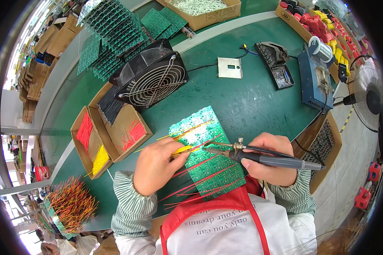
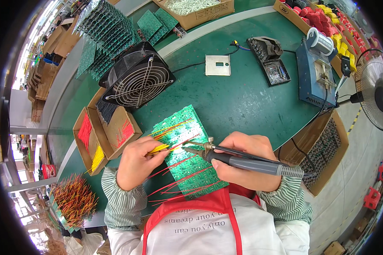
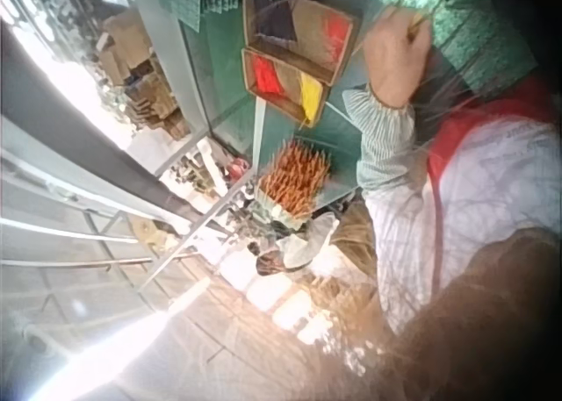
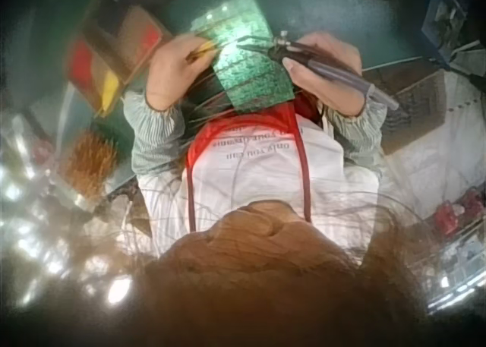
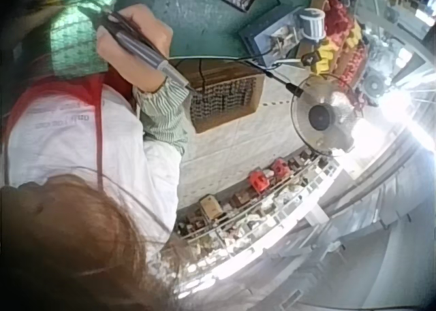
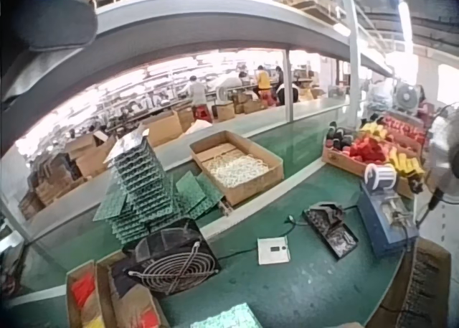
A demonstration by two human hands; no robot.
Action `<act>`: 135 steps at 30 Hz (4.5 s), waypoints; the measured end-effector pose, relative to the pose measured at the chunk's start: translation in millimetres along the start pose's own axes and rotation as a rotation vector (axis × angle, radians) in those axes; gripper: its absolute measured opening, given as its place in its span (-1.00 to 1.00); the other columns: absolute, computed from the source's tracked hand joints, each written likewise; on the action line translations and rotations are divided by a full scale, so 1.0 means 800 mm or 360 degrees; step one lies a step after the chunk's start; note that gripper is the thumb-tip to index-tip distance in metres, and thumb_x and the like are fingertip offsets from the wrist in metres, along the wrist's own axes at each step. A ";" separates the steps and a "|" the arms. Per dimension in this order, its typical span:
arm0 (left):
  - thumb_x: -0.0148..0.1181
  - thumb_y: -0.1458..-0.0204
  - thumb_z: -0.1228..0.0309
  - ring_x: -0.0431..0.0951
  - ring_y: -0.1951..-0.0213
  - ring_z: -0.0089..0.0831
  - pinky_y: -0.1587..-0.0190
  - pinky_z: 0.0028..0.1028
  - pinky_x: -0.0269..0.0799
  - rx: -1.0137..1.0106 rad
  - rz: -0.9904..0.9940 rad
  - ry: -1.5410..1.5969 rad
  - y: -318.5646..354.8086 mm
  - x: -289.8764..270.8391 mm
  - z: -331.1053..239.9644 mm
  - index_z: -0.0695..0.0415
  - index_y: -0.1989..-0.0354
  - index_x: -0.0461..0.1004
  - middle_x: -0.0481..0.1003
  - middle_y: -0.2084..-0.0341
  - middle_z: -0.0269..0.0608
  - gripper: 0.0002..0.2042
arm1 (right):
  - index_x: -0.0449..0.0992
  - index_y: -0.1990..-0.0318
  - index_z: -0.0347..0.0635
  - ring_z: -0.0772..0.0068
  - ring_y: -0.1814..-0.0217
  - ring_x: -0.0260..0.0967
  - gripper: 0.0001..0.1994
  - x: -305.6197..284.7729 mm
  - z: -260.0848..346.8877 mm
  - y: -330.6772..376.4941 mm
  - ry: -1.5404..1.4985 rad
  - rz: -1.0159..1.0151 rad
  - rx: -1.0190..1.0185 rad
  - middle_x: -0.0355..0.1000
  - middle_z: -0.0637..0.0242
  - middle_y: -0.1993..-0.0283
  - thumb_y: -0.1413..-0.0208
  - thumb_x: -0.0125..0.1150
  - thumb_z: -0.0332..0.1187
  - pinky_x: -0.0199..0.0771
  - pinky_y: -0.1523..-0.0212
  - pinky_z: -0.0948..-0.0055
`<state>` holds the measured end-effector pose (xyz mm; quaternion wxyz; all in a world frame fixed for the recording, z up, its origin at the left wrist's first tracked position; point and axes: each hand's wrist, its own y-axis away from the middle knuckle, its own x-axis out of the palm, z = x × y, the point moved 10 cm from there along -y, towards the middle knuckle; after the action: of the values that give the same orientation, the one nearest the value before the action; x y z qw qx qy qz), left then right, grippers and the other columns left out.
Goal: The person solders red, yellow, and black wires onto a circuit board using a soldering iron.
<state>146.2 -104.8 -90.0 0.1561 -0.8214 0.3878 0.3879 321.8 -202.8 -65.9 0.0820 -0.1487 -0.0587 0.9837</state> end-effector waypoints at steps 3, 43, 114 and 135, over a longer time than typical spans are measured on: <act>0.29 0.10 0.45 0.40 0.57 -0.36 0.51 -0.43 0.28 -0.0016 -0.0027 0.0029 -0.002 0.007 0.004 0.26 0.42 0.53 0.41 0.59 -0.17 -0.86 | 0.45 0.42 -0.27 0.63 0.62 0.35 -0.83 0.004 -0.002 -0.001 -0.0006 0.0003 -0.0017 0.42 0.36 0.61 0.15 0.33 -0.45 0.31 0.59 0.59; 0.26 0.09 0.39 0.50 0.48 -0.17 0.43 -0.29 0.39 0.0027 -0.0036 -0.0016 -0.028 0.025 -0.018 0.19 0.44 0.53 0.46 0.50 -0.16 -0.87 | 0.47 0.40 -0.29 0.64 0.56 0.39 -0.82 -0.030 -0.018 0.010 -0.0045 -0.0112 0.0173 0.46 0.36 0.56 0.15 0.33 -0.44 0.36 0.52 0.61; 0.28 0.13 0.54 0.40 0.58 -0.37 0.52 -0.47 0.28 -0.0174 -0.0090 0.0051 0.054 0.007 -0.013 0.28 0.42 0.52 0.43 0.55 -0.15 -0.89 | 0.47 0.43 -0.25 0.53 0.67 0.38 -0.81 0.010 0.018 0.034 -0.0003 0.0119 -0.0104 0.41 0.35 0.63 0.19 0.36 -0.43 0.31 0.62 0.56; 0.31 0.16 0.53 0.36 0.59 -0.36 0.53 -0.43 0.24 -0.0162 -0.0008 0.0230 0.049 0.023 0.007 0.29 0.50 0.47 0.38 0.60 -0.17 -0.87 | 0.45 0.45 -0.25 0.54 0.69 0.34 -0.81 0.022 0.010 0.024 0.0029 0.0096 -0.0074 0.39 0.36 0.66 0.22 0.36 -0.44 0.28 0.64 0.57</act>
<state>121.4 -136.7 -105.8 0.0867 -0.8551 0.3759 0.3464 300.1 -219.0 -65.6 0.0494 -0.1613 -0.0763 0.9827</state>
